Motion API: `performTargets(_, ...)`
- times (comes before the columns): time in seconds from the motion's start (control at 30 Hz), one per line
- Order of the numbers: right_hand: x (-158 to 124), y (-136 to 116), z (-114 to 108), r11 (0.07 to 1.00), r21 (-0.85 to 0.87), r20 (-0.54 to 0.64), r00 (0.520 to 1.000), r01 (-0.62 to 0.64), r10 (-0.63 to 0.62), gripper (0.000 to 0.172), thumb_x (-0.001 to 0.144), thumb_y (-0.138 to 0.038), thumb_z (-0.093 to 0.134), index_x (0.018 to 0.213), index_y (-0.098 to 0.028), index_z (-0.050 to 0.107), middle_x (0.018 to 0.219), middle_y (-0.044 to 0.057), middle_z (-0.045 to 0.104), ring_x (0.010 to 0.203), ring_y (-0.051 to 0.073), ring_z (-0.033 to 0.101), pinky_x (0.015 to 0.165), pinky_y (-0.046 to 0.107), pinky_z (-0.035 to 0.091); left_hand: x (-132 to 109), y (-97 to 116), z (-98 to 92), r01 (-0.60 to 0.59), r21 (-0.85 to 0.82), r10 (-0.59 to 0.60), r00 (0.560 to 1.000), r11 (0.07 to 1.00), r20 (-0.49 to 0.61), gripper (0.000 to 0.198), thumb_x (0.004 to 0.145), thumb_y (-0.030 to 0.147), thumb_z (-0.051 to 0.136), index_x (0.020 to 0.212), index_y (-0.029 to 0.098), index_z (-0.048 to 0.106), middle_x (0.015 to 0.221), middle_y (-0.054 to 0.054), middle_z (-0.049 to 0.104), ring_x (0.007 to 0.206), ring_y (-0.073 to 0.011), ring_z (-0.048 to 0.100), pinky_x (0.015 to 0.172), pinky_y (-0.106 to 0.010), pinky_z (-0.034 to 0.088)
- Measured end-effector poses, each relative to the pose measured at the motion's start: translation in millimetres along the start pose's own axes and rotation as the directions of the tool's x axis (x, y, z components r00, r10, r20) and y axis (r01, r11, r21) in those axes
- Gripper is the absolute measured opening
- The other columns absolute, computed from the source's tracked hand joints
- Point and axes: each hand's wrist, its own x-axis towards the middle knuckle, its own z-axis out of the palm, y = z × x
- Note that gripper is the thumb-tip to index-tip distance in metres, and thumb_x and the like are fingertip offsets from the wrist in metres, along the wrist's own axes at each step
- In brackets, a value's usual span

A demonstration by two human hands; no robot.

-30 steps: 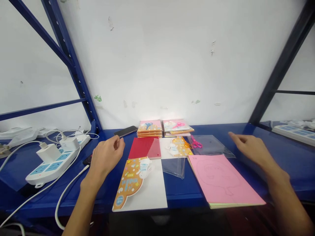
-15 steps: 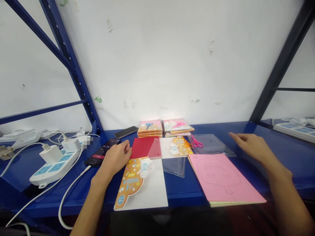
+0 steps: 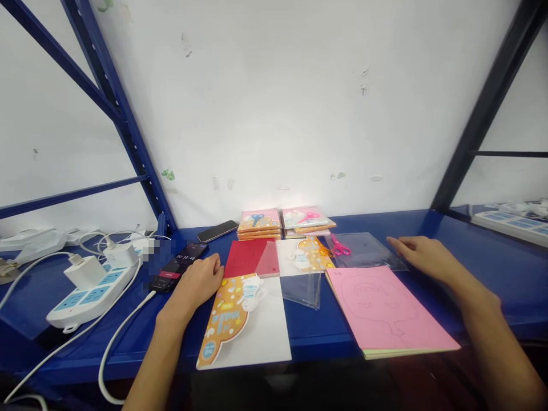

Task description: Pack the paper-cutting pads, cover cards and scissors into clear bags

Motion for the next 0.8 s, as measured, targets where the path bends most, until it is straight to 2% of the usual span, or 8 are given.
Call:
performTargets(0.1,-0.9,-0.4,-0.8,1.000,0.017,0.092,0.996,0.001,-0.002,0.055,0.099,-0.058,0.040,0.065,-0.023,0.062,0.070,0.008,0.072,0.067,0.027,0.066,0.065,0.034,0.040,0.2,0.1,-0.8,-0.001,-0.006,0.001,1.000,1.000,0.015,0.023,0.097,0.031,0.042,0.075,0.026,0.041,0.074,-0.004,0.066,0.071,-0.0252,0.064,0.061,-0.033,0.026)
performTargets(0.23,-1.1,-0.3,-1.2,1.000,0.031,0.127,0.992,-0.003,-0.001,0.055,0.099,-0.060,0.037,0.063,-0.024,0.057,0.069,0.007,0.070,0.067,0.026,0.064,0.066,0.035,0.040,0.2,0.0,-2.1,-0.001,-0.011,0.002,1.000,1.000,0.029,0.022,0.097,0.031,0.044,0.076,0.026,0.042,0.073,-0.004,0.066,0.070,-0.0245,0.064,0.060,-0.032,0.028)
performTargets(0.5,-2.4,-2.7,-0.3,0.998,0.051,0.121,0.992,0.022,-0.028,0.054,0.098,-0.061,0.039,0.063,-0.024,0.059,0.067,0.006,0.070,0.066,0.027,0.065,0.066,0.037,0.043,-0.1,0.7,-3.9,-0.003,-0.015,0.004,0.999,1.000,0.036,0.021,0.098,0.029,0.045,0.077,0.026,0.046,0.076,-0.005,0.069,0.074,-0.0252,0.067,0.060,-0.032,0.029)
performTargets(0.8,-3.3,-5.1,-0.5,0.996,0.077,0.120,0.992,0.033,-0.042,0.052,0.097,-0.059,0.040,0.066,-0.024,0.064,0.074,0.008,0.074,0.071,0.029,0.068,0.069,0.037,0.044,0.9,-0.8,-2.6,-0.007,-0.024,0.008,0.999,1.000,0.042,0.020,0.098,0.028,0.045,0.079,0.026,0.048,0.077,-0.005,0.069,0.074,-0.0253,0.067,0.060,-0.032,0.030)
